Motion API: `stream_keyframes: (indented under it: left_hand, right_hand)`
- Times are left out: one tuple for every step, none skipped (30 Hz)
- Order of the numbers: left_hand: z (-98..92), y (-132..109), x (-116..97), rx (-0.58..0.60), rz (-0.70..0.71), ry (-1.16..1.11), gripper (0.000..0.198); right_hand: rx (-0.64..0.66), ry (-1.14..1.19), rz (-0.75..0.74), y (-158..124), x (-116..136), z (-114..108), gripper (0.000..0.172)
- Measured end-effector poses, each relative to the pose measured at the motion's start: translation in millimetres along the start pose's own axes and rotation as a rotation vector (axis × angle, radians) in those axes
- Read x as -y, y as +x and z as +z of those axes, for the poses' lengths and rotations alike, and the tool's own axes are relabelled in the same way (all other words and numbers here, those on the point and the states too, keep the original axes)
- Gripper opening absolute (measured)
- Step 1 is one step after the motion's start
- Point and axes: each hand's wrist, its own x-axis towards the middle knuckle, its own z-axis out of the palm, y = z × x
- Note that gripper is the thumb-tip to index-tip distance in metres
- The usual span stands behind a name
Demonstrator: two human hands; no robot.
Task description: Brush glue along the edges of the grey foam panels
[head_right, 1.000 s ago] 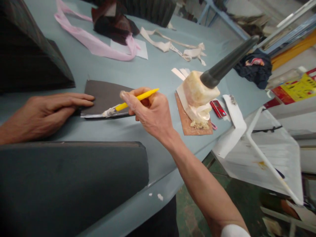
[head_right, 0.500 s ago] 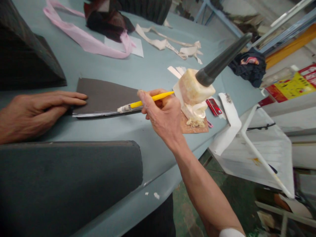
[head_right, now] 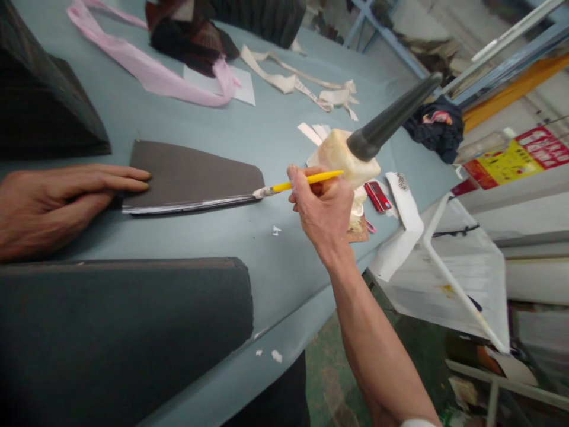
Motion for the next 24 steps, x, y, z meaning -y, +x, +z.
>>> stream_keyframes:
  left_hand:
    - [0.6,0,1,-0.001,0.002,0.001,0.045]
    - [1.0,1,1,-0.004,0.003,0.002,0.046]
    - [1.2,1,1,-0.003,0.001,0.001,0.047]
    - [1.1,1,0,0.000,-0.003,-0.001,0.047]
    - [0.8,2,-1,0.002,-0.009,-0.003,0.047]
    - [0.5,2,-2,0.004,-0.013,-0.007,0.047]
    - [0.1,2,-4,0.005,-0.019,-0.012,0.047]
    - [-0.1,3,-6,0.009,-0.023,-0.015,0.047]
    - [-0.2,3,-7,0.011,-0.027,-0.014,0.048]
    - [-0.1,3,-9,0.011,-0.030,-0.012,0.048]
    - [0.1,3,-10,0.009,-0.031,-0.011,0.049]
    - [0.5,3,-11,0.008,-0.030,-0.009,0.049]
    - [0.8,2,-11,0.005,-0.027,-0.008,0.049]
    - [1.0,2,-10,-0.001,-0.020,-0.009,0.049]
    - [1.2,2,-9,-0.007,-0.009,-0.010,0.049]
    - [1.3,2,-8,-0.010,0.002,-0.007,0.049]
    - [1.3,2,-7,-0.013,0.013,-0.003,0.050]
    - [1.4,1,-6,-0.017,0.022,0.001,0.050]
    - [1.5,1,-5,-0.020,0.027,0.006,0.050]
    - [1.7,1,-4,-0.018,0.028,0.010,0.050]
    - [2.0,1,-3,-0.020,0.026,0.013,0.050]
    - [2.3,1,-1,-0.023,0.023,0.017,0.051]
    - [2.7,1,0,-0.024,0.021,0.020,0.051]
    - [3.1,1,1,-0.023,0.021,0.022,0.050]
  right_hand:
    - [-0.012,0.002,-0.006,0,3,1,0.035]
    - [-0.010,0.010,-0.011,-2,8,3,0.036]
    - [0.005,0.025,-0.017,-4,13,8,0.036]
    - [0.033,0.044,-0.019,-8,19,13,0.036]
    - [0.072,0.070,-0.019,-12,25,20,0.036]
    - [0.115,0.094,-0.017,-16,30,28,0.036]
    - [0.157,0.114,-0.012,-20,34,36,0.035]
    - [0.201,0.133,-0.003,-24,38,44,0.036]
    - [0.235,0.153,0.007,-27,39,51,0.037]
    - [0.269,0.171,0.019,-28,40,58,0.038]
    - [0.293,0.183,0.026,-29,38,62,0.038]
    - [0.304,0.189,0.031,-29,36,65,0.038]
    - [0.300,0.184,0.033,-28,33,65,0.037]
    - [0.279,0.167,0.032,-27,29,64,0.036]
    - [0.247,0.143,0.031,-25,25,60,0.035]
    - [0.212,0.118,0.029,-23,22,55,0.034]
    - [0.178,0.095,0.026,-22,20,50,0.034]
    - [0.153,0.077,0.017,-20,19,44,0.033]
    - [0.135,0.064,0.005,-19,18,39,0.033]
    - [0.123,0.057,-0.007,-18,18,34,0.032]
    - [0.110,0.050,-0.020,-17,18,30,0.031]
    - [0.100,0.043,-0.030,-16,18,27,0.030]
    - [0.089,0.037,-0.039,-15,18,25,0.029]
    - [0.078,0.031,-0.046,-13,18,23,0.030]
